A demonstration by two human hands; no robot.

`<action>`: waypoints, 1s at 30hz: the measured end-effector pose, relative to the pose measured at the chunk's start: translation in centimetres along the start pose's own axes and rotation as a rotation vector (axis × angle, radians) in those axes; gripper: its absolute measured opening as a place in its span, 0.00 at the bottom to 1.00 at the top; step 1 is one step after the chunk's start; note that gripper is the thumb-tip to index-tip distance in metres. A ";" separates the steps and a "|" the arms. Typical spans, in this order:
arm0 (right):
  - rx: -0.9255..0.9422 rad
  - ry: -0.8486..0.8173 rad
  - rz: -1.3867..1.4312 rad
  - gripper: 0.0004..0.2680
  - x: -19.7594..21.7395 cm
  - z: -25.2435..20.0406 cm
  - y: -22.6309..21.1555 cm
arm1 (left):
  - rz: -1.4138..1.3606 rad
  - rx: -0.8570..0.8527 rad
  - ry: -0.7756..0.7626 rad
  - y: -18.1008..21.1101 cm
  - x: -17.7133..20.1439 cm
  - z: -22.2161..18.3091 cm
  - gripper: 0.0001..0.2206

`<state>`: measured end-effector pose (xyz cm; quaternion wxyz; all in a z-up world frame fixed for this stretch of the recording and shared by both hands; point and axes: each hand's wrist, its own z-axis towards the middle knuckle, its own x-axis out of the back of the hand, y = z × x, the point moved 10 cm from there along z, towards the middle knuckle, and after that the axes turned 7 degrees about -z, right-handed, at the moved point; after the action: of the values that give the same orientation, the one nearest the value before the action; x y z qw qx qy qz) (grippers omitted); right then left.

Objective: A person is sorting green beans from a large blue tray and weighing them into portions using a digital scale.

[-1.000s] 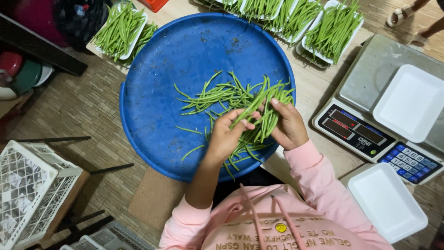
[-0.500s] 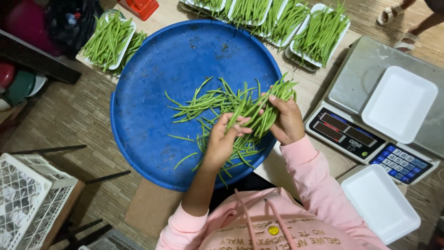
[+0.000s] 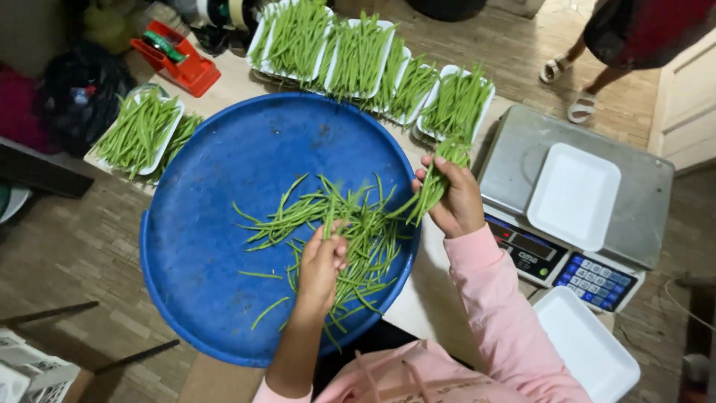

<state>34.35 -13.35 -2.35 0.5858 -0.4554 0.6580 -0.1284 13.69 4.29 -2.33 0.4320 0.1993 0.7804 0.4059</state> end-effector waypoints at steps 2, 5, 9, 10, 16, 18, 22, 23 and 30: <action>0.002 -0.003 0.017 0.06 -0.6 -0.6 -0.5 | -0.014 0.016 -0.006 -0.2 -0.3 0.0 0.17; -0.005 -0.062 0.010 0.10 -2.2 -1.8 -0.5 | -0.062 0.037 -0.011 -0.6 -0.2 0.4 0.17; -0.002 -0.182 -0.045 0.15 -4.9 -4.2 -0.2 | -0.092 0.000 -0.020 -0.4 -0.4 0.8 0.13; -0.013 -0.184 -0.044 0.15 -4.9 -4.5 0.4 | -0.092 0.000 -0.009 -0.3 -0.4 0.7 0.13; -0.013 -0.217 -0.086 0.17 -6.7 -5.9 2.3 | -0.069 -0.039 -0.126 -0.1 -2.2 1.3 0.16; -0.015 -0.214 -0.097 0.17 -7.1 -6.0 3.0 | 0.021 -0.118 -0.099 -0.4 -1.8 2.1 0.12; -0.009 -0.234 -0.073 0.17 -7.5 -6.3 4.8 | 0.067 -0.182 -0.074 2.3 -3.5 0.4 0.12; -0.012 -0.229 -0.079 0.17 -8.0 -6.6 5.0 | 0.125 -0.204 -0.076 2.8 -3.8 0.4 0.13; -0.044 -0.222 -0.096 0.15 -8.8 -7.9 6.0 | 0.236 -0.216 -0.016 0.4 -2.1 1.8 0.12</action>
<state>23.74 -6.27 1.42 0.6381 -0.5105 0.5692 -0.0908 16.31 3.94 -1.42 0.4066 0.2452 0.7000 0.5335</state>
